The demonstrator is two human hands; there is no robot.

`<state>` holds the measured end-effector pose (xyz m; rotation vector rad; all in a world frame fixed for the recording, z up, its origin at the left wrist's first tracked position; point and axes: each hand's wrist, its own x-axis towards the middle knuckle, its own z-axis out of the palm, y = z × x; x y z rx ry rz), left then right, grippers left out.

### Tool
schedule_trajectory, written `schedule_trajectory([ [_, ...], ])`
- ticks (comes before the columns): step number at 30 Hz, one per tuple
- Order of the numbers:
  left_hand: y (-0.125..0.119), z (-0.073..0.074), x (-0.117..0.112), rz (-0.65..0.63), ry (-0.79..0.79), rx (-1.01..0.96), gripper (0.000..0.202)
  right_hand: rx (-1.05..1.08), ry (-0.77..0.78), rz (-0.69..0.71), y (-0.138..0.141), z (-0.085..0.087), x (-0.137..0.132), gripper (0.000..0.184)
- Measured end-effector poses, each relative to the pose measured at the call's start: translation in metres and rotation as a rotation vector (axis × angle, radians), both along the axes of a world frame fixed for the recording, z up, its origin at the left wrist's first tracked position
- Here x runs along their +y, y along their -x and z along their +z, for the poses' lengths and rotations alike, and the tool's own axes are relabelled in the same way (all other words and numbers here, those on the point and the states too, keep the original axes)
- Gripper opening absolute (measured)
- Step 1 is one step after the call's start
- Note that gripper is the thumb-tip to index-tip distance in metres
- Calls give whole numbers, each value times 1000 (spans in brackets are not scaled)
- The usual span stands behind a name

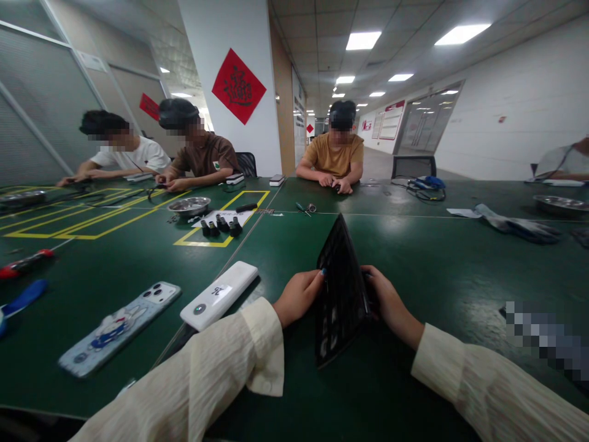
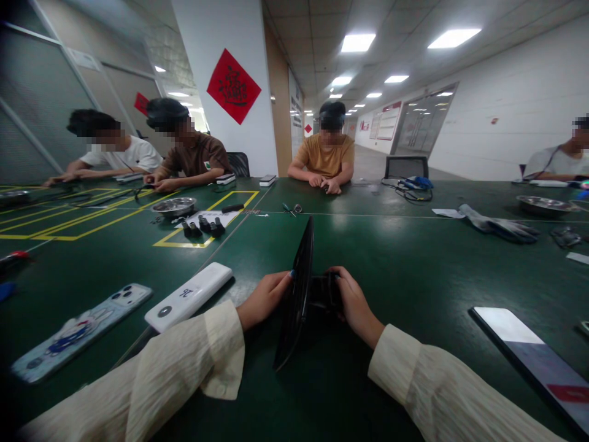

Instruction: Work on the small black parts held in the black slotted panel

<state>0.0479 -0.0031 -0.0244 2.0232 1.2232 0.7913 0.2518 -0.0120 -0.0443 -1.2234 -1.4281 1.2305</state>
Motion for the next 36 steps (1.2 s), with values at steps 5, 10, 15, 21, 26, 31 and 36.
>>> schedule_trajectory([
  [5, 0, -6, 3, 4, 91, -82, 43, 9, 21, 4, 0, 2, -1, 30],
  [10, 1, -5, 3, -1, 89, -86, 40, -27, -20, -6, -1, 2, -2, 31],
  [15, 1, -6, 2, -23, 135, -170, 34, -21, -8, 0, -1, 0, -1, 31],
  [21, 2, -6, 3, -49, 113, -173, 33, 8, 14, 5, 0, -1, 0, 32],
  [26, 2, -7, 2, -26, 95, -135, 38, 14, 28, -1, 0, 0, 0, 33],
  [31, 1, -8, 3, -15, 74, -111, 40, 10, 20, -7, 0, 3, -2, 32],
  [36, 1, -4, 2, -14, 12, -76, 38, -1, 1, -8, 0, 1, -1, 32],
])
